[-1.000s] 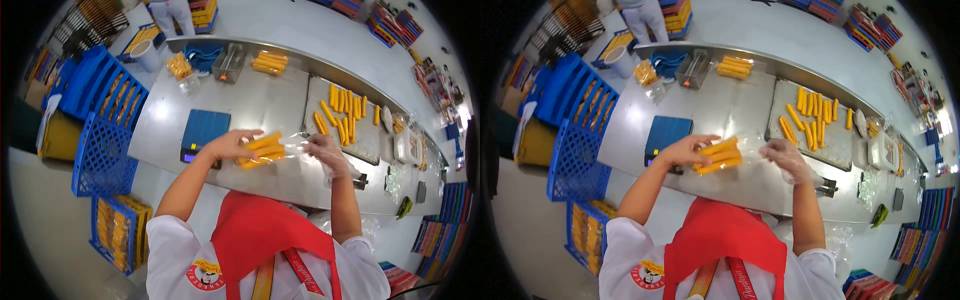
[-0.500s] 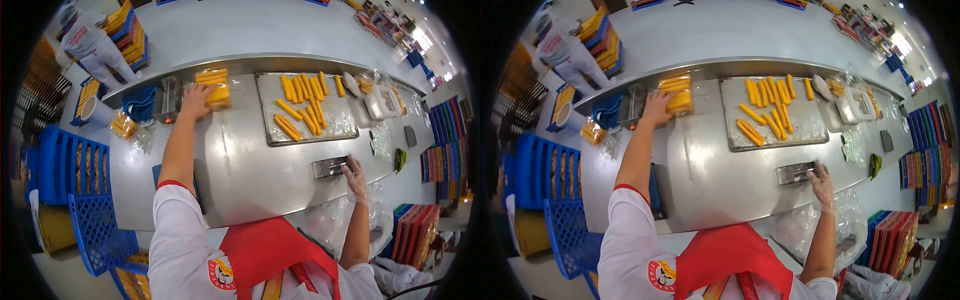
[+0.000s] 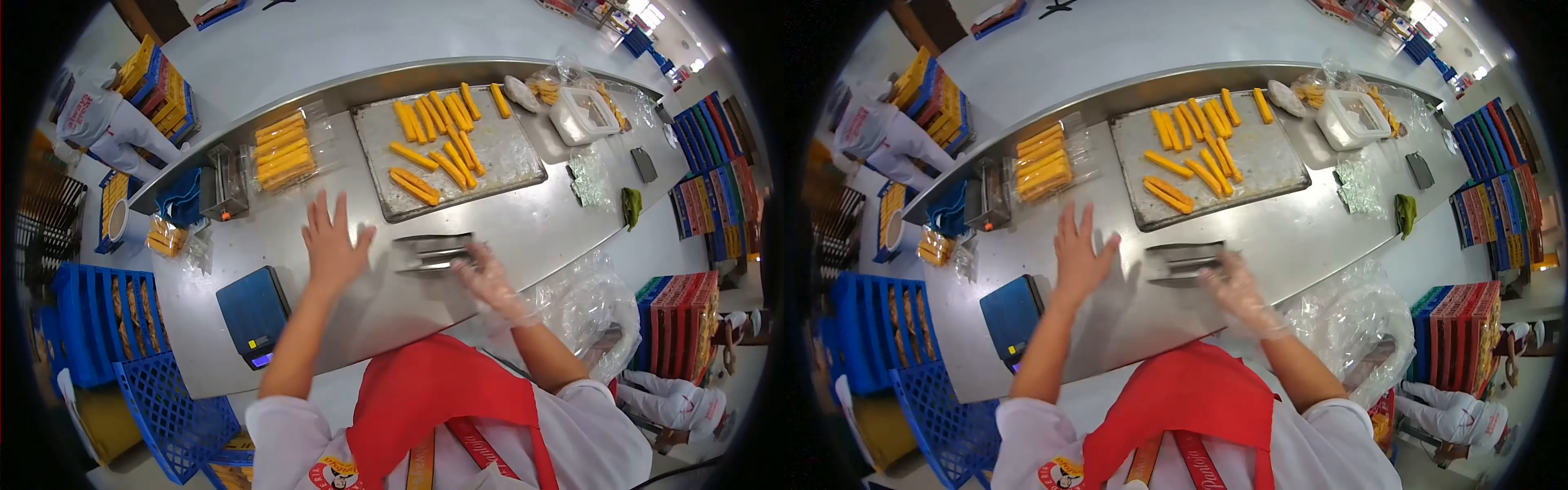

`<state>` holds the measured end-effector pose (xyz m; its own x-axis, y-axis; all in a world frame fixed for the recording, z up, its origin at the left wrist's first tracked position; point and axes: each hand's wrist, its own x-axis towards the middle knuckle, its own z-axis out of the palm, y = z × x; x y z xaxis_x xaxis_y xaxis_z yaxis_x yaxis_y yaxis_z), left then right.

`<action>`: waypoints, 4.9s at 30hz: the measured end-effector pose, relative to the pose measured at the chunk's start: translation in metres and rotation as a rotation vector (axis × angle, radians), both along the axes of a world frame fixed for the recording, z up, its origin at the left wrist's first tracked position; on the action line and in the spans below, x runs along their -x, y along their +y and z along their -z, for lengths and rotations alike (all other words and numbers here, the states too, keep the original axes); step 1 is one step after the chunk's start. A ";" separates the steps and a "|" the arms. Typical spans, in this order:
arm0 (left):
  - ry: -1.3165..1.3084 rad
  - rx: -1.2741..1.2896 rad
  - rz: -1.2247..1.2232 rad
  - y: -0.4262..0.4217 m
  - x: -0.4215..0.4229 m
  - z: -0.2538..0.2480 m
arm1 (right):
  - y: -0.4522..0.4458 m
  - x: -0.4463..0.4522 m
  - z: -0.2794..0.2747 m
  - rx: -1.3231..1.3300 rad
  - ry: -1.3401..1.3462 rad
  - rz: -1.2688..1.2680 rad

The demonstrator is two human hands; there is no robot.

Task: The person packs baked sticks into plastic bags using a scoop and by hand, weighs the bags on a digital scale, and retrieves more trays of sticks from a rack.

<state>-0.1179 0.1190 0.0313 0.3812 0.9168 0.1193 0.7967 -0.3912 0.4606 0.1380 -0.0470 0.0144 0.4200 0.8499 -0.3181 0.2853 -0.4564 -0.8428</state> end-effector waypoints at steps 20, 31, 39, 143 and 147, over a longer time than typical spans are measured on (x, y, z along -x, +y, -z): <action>0.263 0.219 -0.291 -0.094 -0.029 0.009 | 0.253 -0.084 0.007 -0.243 -0.619 -0.184; 0.128 0.099 -0.313 -0.094 -0.029 0.020 | 0.295 -0.087 -0.001 0.160 -1.345 -0.869; 0.092 -0.056 -0.212 -0.097 -0.002 0.029 | 0.292 -0.045 -0.016 0.141 -0.921 -0.337; -0.007 -0.020 0.212 -0.117 -0.093 0.031 | 0.203 -0.062 0.034 -0.568 -0.809 -0.460; -0.012 -0.013 0.218 -0.117 -0.093 0.029 | 0.223 -0.079 0.051 -0.244 -1.035 -0.582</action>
